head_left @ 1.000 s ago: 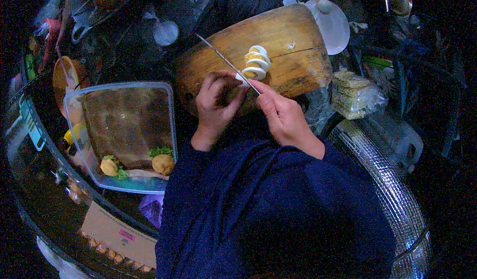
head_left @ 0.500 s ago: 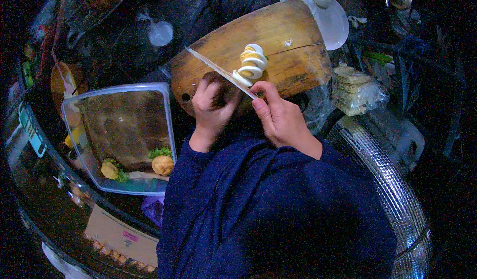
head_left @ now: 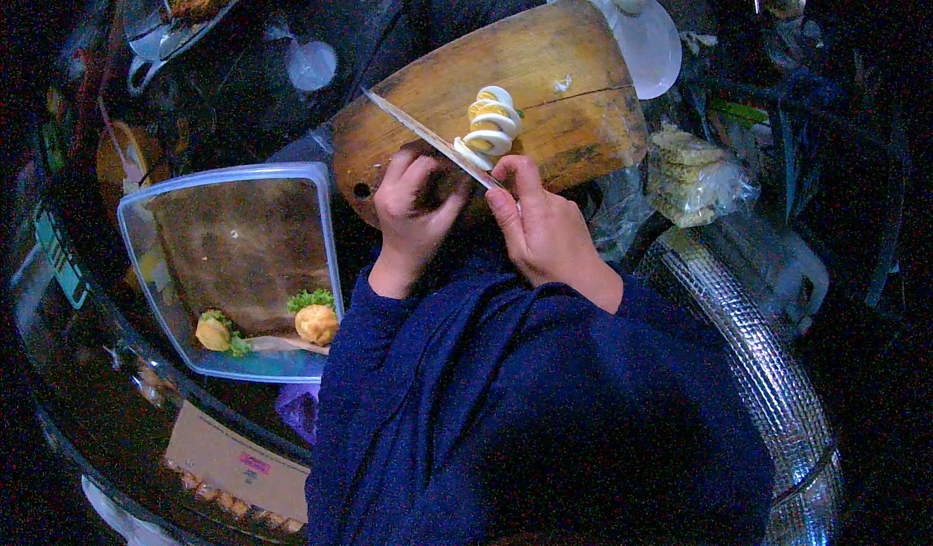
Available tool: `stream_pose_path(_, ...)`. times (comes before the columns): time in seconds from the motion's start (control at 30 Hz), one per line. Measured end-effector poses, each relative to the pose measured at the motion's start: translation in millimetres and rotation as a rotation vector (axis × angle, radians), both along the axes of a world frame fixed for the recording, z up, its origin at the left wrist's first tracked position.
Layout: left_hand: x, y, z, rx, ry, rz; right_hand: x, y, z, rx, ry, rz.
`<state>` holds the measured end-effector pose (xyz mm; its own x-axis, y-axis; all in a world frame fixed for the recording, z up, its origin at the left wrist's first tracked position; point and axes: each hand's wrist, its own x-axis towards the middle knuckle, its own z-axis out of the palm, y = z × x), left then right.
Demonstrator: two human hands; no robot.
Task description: The person slices boiled eggs on a wooden cutting board, then places paper cups into a plastic container. They assemble small food items by adding lettuce and egg slices into round bread rolls, then place the assembled items into the container.
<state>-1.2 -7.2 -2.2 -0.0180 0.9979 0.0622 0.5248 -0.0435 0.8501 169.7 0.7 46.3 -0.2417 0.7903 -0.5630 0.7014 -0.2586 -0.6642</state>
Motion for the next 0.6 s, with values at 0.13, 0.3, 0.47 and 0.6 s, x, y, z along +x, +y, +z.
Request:
stream_pose_path(0.13,-0.2,1.3,-1.3,0.053,0.007,-0.017,-1.5,0.1,-1.4,0.003,-0.011,0.01)
stream_pose_path(0.3,-0.6,1.3,-2.5,0.063,0.024,-0.019,-2.8,1.2,-1.8,0.018,-0.04,0.028)
stream_pose_path(0.47,0.9,1.7,-2.9,0.07,0.017,-0.019,-4.3,3.9,-3.5,0.026,-0.105,0.064)
stream_pose_path(0.6,1.6,2.9,-2.4,0.099,0.047,-0.013,-5.3,4.9,-5.3,0.076,-0.144,0.086)
